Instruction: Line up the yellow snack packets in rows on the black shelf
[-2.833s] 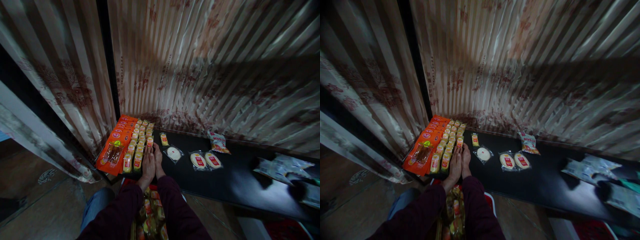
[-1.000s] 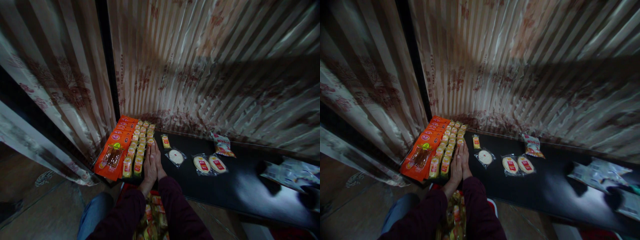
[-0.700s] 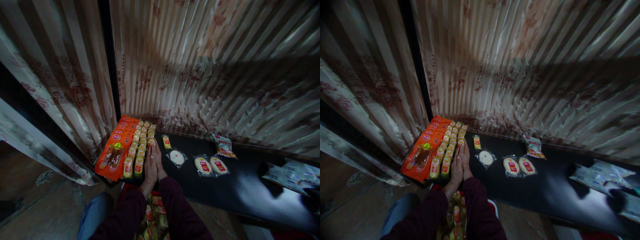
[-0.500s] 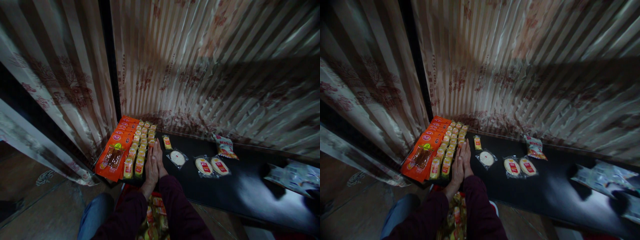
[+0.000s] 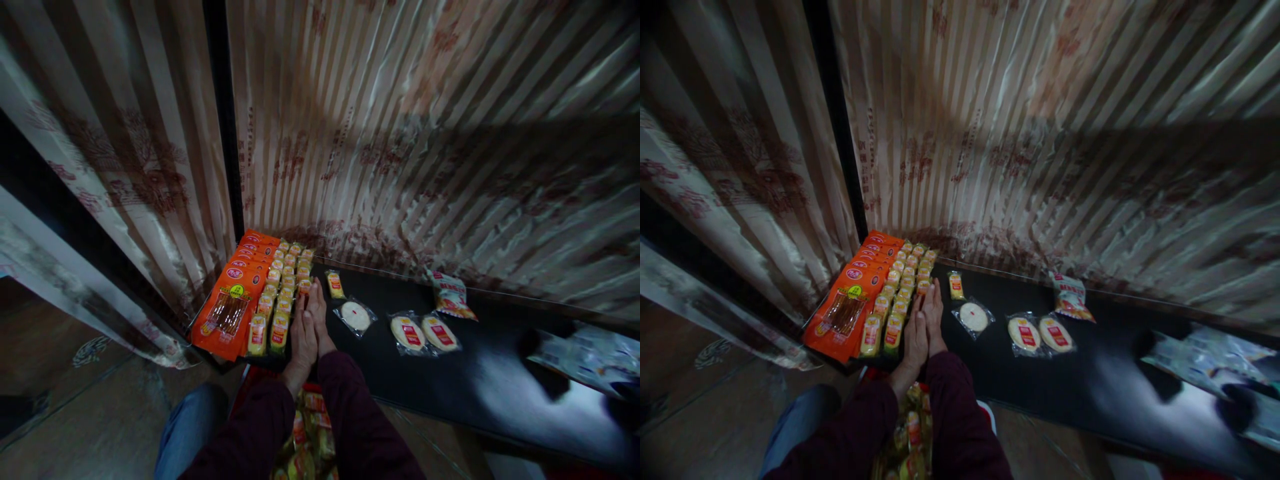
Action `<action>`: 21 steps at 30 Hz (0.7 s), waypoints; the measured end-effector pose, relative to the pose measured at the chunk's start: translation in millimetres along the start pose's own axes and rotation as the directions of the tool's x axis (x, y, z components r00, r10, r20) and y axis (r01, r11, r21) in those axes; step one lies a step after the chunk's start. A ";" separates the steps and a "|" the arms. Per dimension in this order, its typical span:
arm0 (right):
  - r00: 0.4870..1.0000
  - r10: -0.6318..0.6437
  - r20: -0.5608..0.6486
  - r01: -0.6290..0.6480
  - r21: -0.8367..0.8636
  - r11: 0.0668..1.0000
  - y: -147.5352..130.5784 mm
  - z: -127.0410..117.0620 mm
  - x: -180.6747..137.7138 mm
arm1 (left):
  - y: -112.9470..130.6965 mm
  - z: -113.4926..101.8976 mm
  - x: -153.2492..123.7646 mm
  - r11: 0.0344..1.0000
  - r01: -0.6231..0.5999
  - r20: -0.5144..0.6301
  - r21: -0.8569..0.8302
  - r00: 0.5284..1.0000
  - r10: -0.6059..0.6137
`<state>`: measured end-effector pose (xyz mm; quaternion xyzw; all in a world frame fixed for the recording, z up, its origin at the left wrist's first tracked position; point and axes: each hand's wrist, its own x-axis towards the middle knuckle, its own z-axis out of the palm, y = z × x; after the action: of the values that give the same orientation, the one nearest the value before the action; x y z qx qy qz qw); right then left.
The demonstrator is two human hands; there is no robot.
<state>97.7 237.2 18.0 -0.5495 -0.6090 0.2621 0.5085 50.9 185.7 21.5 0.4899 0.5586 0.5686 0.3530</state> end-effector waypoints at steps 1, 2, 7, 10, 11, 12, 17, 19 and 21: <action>0.999 0.037 -0.007 -0.037 0.035 0.999 -0.9 -1.2 -2.5 | 0.1 0.2 -0.4 1.000 -0.009 -0.006 0.003 1.000 0.009; 0.997 0.075 -0.013 -0.074 0.072 0.995 -1.4 -2.4 -5.2 | 0.2 0.3 -0.9 1.000 -0.020 -0.008 0.006 1.000 0.020; 0.986 0.165 -0.032 -0.158 0.161 0.974 0.1 -8.8 -13.7 | -0.8 0.3 -6.4 0.996 -0.083 0.008 0.021 0.997 0.083; 0.982 0.188 -0.030 -0.179 0.184 0.967 1.8 -13.3 -16.3 | -2.4 1.3 -12.2 0.994 -0.107 0.032 0.030 0.994 0.106; 0.982 0.186 -0.027 -0.177 0.188 0.966 2.3 -15.0 -18.1 | -2.6 1.4 -14.6 0.994 -0.100 0.035 0.042 0.995 0.099; 0.983 0.182 -0.026 -0.174 0.192 0.966 2.7 -16.6 -20.5 | -2.7 1.2 -17.2 0.995 -0.088 0.036 0.054 0.996 0.086; 0.976 0.219 -0.015 -0.210 0.231 0.950 3.3 -19.6 -33.0 | 0.0 -5.8 -32.7 0.996 -0.053 0.062 0.067 0.997 0.049; 0.970 0.244 -0.009 -0.234 0.245 0.941 2.3 -18.5 -33.8 | 1.0 -9.1 -38.1 0.997 -0.043 0.082 0.061 0.996 0.038; 0.962 0.274 -0.011 -0.262 0.264 0.928 0.5 -17.5 -32.2 | 1.2 -10.8 -41.3 0.998 -0.002 0.084 0.057 0.996 -0.003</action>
<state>109.8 203.0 13.0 -0.5620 -0.4765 0.3934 0.5499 52.0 143.2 17.1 0.5233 0.5593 0.5312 0.3622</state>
